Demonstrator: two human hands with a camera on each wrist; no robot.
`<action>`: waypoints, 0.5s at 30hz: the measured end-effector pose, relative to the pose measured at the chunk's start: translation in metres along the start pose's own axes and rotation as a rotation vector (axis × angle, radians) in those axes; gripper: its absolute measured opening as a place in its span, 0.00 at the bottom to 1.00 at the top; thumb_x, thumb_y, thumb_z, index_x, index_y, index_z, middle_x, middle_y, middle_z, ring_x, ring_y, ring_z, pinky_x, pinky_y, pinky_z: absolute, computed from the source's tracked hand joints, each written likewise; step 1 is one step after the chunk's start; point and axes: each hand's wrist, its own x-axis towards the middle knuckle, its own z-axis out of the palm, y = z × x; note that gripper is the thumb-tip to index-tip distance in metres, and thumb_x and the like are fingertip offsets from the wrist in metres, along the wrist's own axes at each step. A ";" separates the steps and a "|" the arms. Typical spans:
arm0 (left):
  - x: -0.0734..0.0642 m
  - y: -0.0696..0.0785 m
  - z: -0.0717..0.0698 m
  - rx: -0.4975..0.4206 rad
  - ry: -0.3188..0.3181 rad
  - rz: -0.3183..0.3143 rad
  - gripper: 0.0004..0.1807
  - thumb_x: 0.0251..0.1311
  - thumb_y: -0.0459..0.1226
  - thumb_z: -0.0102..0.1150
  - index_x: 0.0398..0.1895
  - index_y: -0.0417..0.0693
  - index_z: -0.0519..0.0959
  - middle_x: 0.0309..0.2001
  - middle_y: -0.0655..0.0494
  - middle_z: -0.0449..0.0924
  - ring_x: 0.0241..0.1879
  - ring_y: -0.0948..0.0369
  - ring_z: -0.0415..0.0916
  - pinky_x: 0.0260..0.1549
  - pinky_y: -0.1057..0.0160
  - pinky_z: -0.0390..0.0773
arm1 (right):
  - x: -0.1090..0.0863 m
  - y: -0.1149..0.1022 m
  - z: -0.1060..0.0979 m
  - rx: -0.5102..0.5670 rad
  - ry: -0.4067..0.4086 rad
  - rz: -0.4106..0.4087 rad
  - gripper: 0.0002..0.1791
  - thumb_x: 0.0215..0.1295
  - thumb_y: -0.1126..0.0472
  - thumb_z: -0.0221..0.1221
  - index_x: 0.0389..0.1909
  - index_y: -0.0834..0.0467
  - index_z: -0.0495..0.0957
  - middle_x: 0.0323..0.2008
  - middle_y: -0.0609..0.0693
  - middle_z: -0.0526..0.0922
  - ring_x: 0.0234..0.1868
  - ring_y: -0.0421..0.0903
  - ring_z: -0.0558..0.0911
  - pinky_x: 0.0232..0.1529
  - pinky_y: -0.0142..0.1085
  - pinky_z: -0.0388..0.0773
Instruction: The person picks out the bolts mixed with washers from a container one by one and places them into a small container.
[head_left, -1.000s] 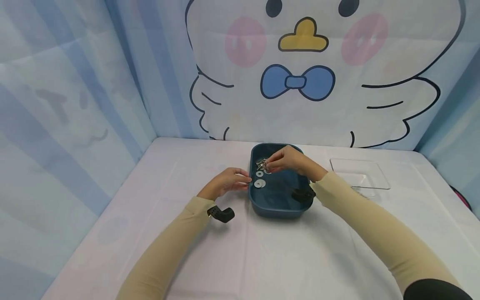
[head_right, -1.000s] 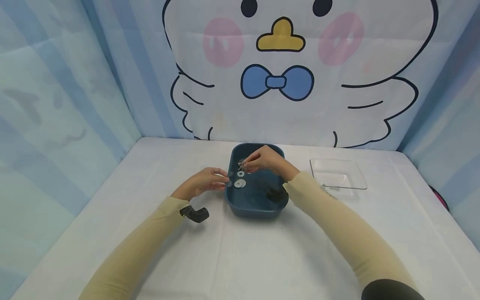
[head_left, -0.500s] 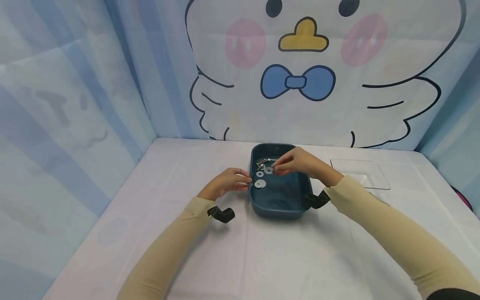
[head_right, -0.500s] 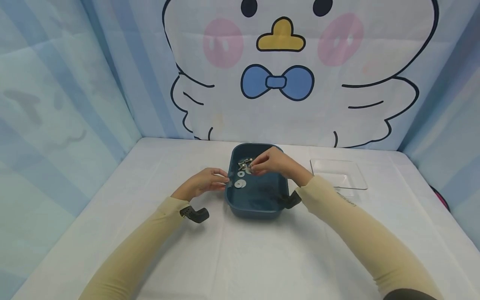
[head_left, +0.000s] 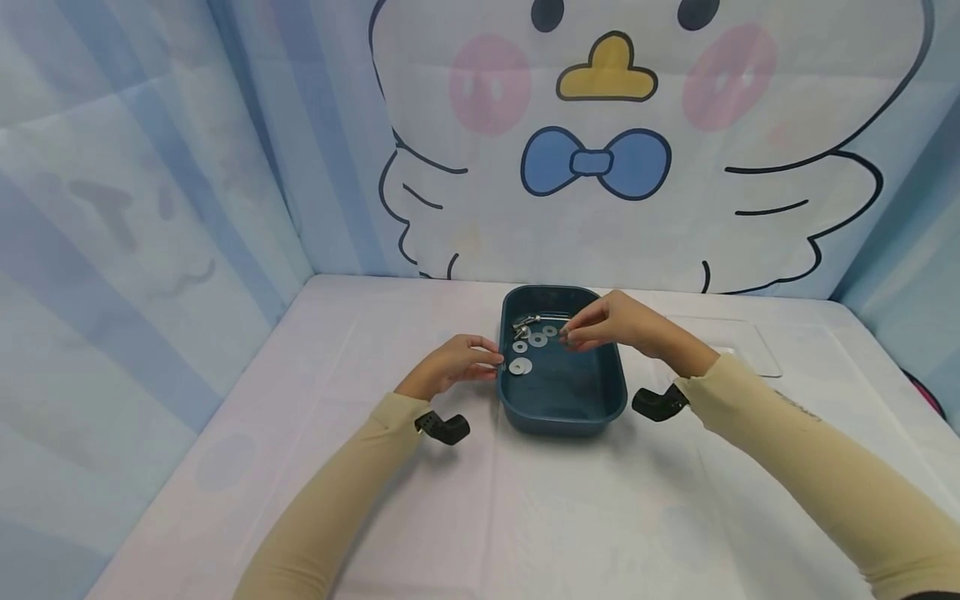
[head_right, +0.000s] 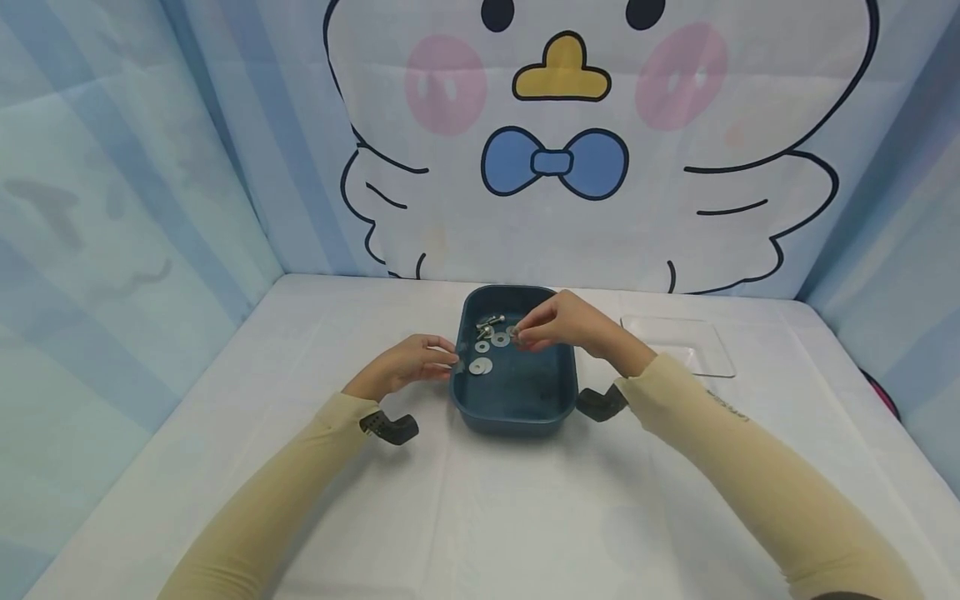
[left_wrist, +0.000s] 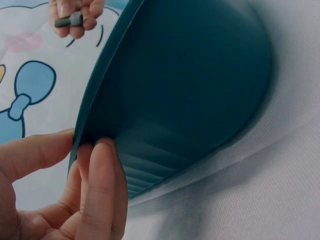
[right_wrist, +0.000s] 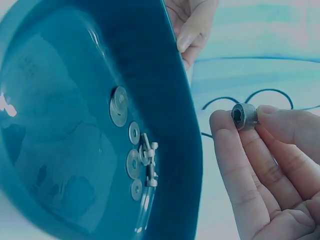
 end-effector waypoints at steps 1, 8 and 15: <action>0.000 0.000 0.000 0.000 0.000 -0.001 0.16 0.60 0.33 0.59 0.51 0.40 0.73 0.39 0.52 0.77 0.33 0.63 0.77 0.38 0.70 0.83 | -0.001 0.000 -0.001 -0.001 0.001 0.004 0.19 0.64 0.60 0.59 0.50 0.69 0.77 0.48 0.61 0.82 0.45 0.52 0.84 0.51 0.41 0.81; 0.001 0.000 0.001 -0.004 0.006 -0.008 0.16 0.60 0.33 0.59 0.51 0.40 0.73 0.39 0.52 0.77 0.33 0.63 0.78 0.38 0.70 0.83 | -0.013 0.004 -0.010 0.003 0.013 0.034 0.18 0.63 0.59 0.59 0.49 0.66 0.78 0.50 0.61 0.81 0.45 0.47 0.85 0.51 0.41 0.81; 0.000 0.001 0.001 -0.013 0.009 -0.014 0.16 0.60 0.33 0.59 0.51 0.40 0.73 0.39 0.52 0.77 0.32 0.63 0.78 0.36 0.70 0.83 | -0.027 0.006 -0.021 -0.019 0.039 0.049 0.20 0.63 0.57 0.60 0.51 0.67 0.77 0.49 0.59 0.82 0.45 0.47 0.85 0.51 0.42 0.81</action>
